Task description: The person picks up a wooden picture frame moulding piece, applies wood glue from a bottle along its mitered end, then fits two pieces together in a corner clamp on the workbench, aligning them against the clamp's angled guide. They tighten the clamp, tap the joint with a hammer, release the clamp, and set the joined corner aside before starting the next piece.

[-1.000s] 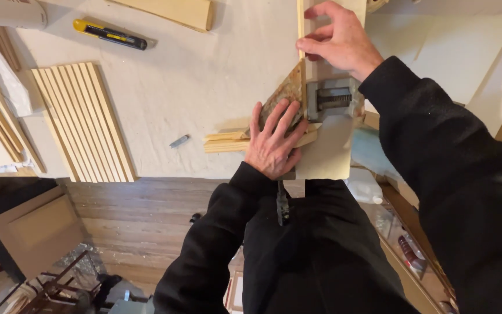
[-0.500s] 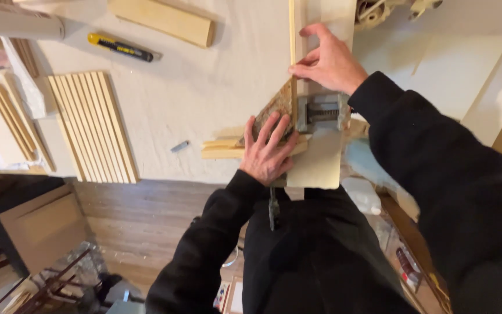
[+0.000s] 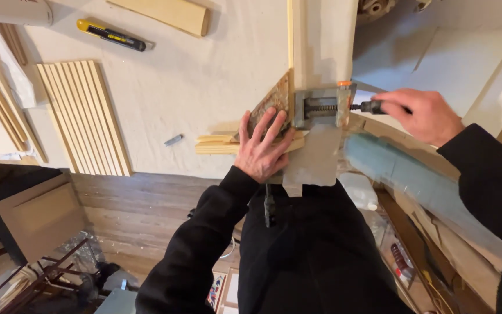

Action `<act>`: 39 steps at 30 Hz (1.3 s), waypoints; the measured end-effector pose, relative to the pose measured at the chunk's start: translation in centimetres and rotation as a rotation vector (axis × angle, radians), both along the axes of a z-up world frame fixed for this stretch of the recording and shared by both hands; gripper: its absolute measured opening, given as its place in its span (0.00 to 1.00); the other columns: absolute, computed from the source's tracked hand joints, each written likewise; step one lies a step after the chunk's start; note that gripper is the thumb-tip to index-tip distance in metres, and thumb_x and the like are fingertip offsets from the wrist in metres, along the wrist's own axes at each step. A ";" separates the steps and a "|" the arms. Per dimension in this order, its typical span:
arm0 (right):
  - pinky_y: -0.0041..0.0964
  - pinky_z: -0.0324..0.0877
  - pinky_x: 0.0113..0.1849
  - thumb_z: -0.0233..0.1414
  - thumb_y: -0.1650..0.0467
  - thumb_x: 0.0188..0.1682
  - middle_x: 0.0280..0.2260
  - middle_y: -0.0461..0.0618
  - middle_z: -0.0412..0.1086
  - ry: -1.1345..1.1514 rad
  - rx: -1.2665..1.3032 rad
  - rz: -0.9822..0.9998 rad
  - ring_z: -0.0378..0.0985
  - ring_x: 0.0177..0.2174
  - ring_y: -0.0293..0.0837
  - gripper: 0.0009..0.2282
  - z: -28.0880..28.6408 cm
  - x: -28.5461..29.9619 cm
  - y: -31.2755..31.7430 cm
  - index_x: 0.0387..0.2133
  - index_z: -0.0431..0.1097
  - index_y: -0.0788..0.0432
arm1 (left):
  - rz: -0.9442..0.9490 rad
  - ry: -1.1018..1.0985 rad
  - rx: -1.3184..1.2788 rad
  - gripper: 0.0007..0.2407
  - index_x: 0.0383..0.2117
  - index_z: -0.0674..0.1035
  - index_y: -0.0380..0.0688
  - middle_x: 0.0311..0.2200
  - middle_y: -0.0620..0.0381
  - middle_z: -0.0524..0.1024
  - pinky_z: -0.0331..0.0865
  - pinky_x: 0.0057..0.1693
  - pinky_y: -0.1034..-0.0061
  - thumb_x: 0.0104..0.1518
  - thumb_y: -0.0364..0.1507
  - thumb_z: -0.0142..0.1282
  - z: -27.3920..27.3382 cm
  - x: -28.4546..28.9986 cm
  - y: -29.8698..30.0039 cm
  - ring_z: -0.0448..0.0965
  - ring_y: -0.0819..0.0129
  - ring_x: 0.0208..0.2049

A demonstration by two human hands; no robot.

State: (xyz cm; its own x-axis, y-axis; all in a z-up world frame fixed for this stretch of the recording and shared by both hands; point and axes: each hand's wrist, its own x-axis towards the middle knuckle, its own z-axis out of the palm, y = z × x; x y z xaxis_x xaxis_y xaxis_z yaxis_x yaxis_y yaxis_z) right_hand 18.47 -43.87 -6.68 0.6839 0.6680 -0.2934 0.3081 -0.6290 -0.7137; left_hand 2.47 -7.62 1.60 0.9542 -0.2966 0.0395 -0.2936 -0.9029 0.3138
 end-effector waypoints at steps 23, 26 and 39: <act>0.38 0.66 0.24 0.52 0.61 0.54 0.21 0.50 0.69 0.046 -0.064 0.139 0.72 0.18 0.49 0.12 1.2 2.0 -1.5 0.41 0.71 0.56 | -0.017 -0.003 -0.030 0.25 0.56 0.78 0.50 0.69 0.50 0.59 0.47 0.71 0.31 0.46 0.33 0.66 -0.4 -0.3 0.2 0.56 0.52 0.72; 0.38 0.66 0.25 0.51 0.61 0.55 0.21 0.50 0.69 0.048 -0.079 0.103 0.72 0.19 0.46 0.12 2.0 1.8 -1.0 0.40 0.72 0.57 | -0.032 0.006 -0.025 0.26 0.56 0.77 0.50 0.69 0.50 0.59 0.47 0.70 0.31 0.46 0.33 0.66 -0.7 -0.4 0.2 0.56 0.52 0.72; 0.35 0.68 0.31 0.53 0.64 0.57 0.32 0.47 0.71 -0.117 0.016 -0.007 0.70 0.27 0.41 0.15 3.2 0.0 -0.6 0.53 0.74 0.56 | -0.033 0.011 -0.044 0.27 0.56 0.77 0.49 0.69 0.49 0.59 0.46 0.70 0.30 0.45 0.34 0.67 -0.3 -0.3 0.2 0.56 0.51 0.72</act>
